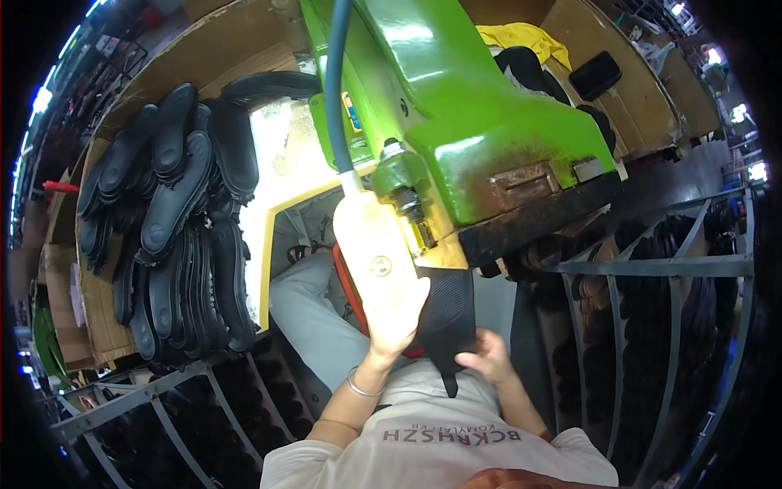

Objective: Operator uses a mechanical press to shape or reinforce shoe insoles/soles by inserting them into the machine one by one.

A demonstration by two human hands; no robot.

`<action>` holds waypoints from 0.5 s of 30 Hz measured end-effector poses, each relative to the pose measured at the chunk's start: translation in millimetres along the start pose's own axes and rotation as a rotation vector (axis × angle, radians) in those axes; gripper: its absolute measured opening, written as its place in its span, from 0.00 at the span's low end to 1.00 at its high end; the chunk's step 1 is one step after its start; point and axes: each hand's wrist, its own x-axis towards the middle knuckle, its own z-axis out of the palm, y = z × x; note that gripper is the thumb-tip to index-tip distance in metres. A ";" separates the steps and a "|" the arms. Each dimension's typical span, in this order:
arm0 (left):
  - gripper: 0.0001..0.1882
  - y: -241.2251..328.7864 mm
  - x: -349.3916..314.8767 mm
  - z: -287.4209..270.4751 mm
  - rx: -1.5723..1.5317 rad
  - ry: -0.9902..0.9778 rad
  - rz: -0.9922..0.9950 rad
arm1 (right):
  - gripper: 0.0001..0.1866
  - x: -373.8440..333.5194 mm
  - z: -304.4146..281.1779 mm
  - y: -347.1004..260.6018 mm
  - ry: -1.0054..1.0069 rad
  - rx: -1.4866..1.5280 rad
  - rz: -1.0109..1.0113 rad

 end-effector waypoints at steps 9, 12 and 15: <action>0.20 2.5 14.7 8.0 0.608 -0.169 0.028 | 0.20 4.6 -21.0 -11.4 -0.033 0.045 -0.040; 0.21 -1.9 27.4 6.7 0.298 -0.170 -0.090 | 0.24 11.6 14.4 13.0 -0.148 0.026 -0.043; 0.12 -3.5 22.2 -2.7 -0.186 -0.094 -0.148 | 0.24 6.5 19.0 20.8 -0.221 0.005 -0.062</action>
